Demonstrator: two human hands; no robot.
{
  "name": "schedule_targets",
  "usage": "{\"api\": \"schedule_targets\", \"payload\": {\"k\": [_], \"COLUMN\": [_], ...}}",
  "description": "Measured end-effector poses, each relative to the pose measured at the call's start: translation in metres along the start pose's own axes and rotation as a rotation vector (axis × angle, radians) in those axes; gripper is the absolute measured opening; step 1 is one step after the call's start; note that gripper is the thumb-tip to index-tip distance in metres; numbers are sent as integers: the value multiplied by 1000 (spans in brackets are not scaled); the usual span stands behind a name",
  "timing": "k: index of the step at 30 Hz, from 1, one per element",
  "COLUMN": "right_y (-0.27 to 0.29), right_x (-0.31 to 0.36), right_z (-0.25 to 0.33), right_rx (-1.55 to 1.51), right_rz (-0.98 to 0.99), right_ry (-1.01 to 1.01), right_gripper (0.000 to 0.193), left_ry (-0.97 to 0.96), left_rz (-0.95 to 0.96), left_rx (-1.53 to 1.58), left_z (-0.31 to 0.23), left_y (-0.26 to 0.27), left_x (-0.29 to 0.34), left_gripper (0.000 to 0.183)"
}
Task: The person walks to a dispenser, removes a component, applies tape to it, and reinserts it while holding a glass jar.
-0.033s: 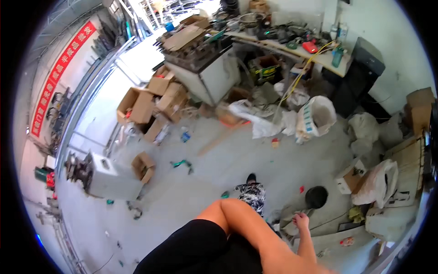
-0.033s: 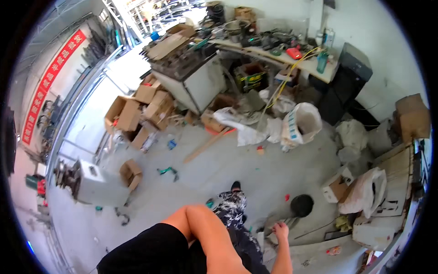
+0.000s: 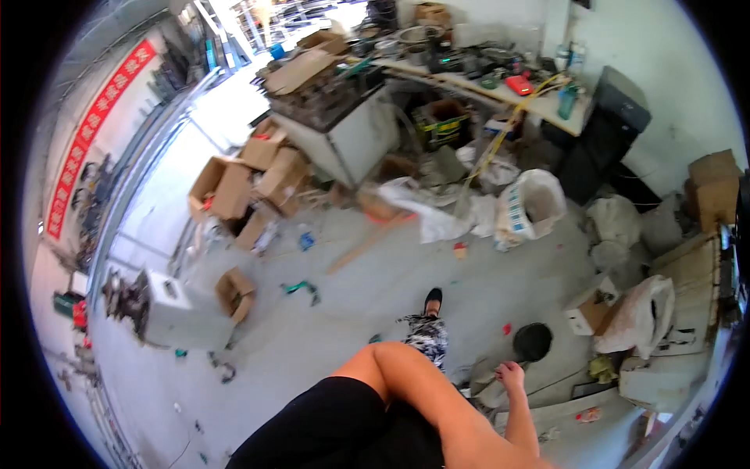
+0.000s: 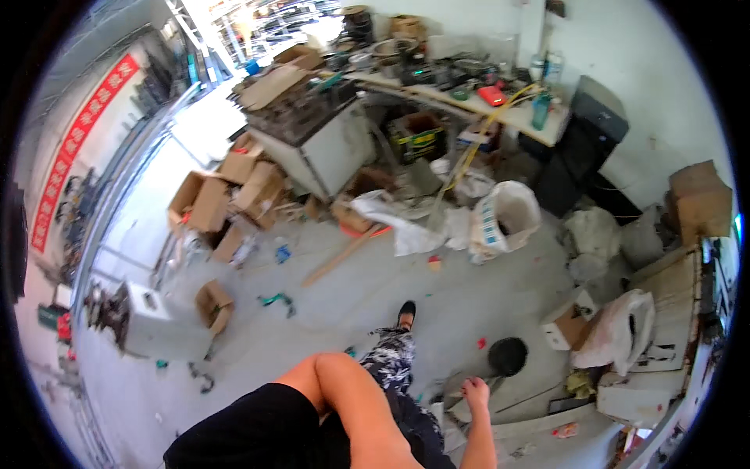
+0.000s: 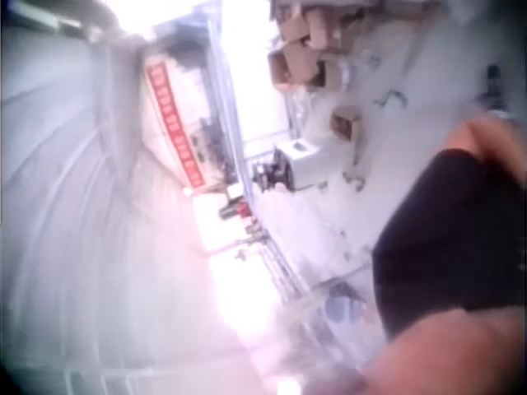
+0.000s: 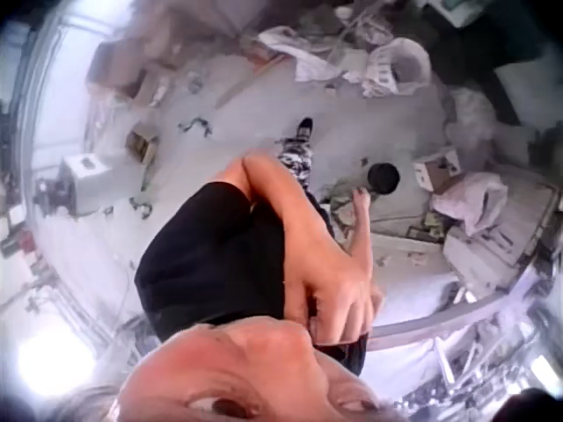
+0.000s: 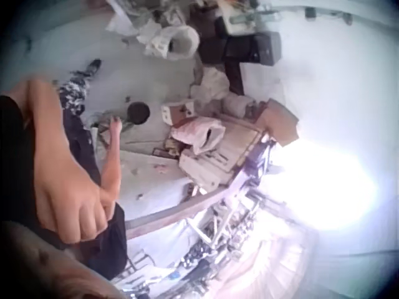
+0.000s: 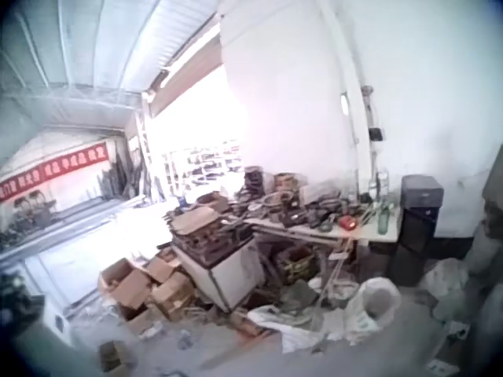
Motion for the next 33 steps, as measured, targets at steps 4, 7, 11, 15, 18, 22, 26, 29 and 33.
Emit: {"api": "schedule_targets", "payload": {"k": [4,7,11,15,18,22,26,29,33], "right_y": [23,76,124,147,155,173,255,379,512], "right_x": [-75,-115,-95,-112,-136,-186,-272,-353,-476], "right_z": [74,8,34,54,15,8,8,38,265], "right_rx": [148,-3,-63,-292,-430,-106,101,328,306], "right_rz": [-65,-276,-397,-579,-621,-416,-331,-618,-408], "right_ry": [104,-18,-235,-362,-373,-400,-377,-125,18], "right_gripper": [16,11,10,11,9,10,12,14,31], "left_ry": [36,222,942,1010,1199,1253,1538,1746,2024], "left_rz": [190,476,356,353,145,-200,-467,-520,-651], "left_rx": [-255,-412,-377,-1556,-1625,-1880,-2027,-2046,-2019], "left_z": [4,45,128,150,152,111,96,117,112], "left_y": [124,207,367,544,676,845,997,1091,1162], "left_x": [4,3,27,7,-19,-27,-31,-27,29], "left_gripper": [36,13,31,40,40,39,43,48,58]}}
Point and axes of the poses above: each hand's wrist, its own x-axis away from the middle knuckle, its own y-axis out of the back of the hand, z = x × y, the point moved 9 cm from there along -x, towards the middle knuckle, and after that the axes turned 6 degrees about y, right-handed, at the moved point
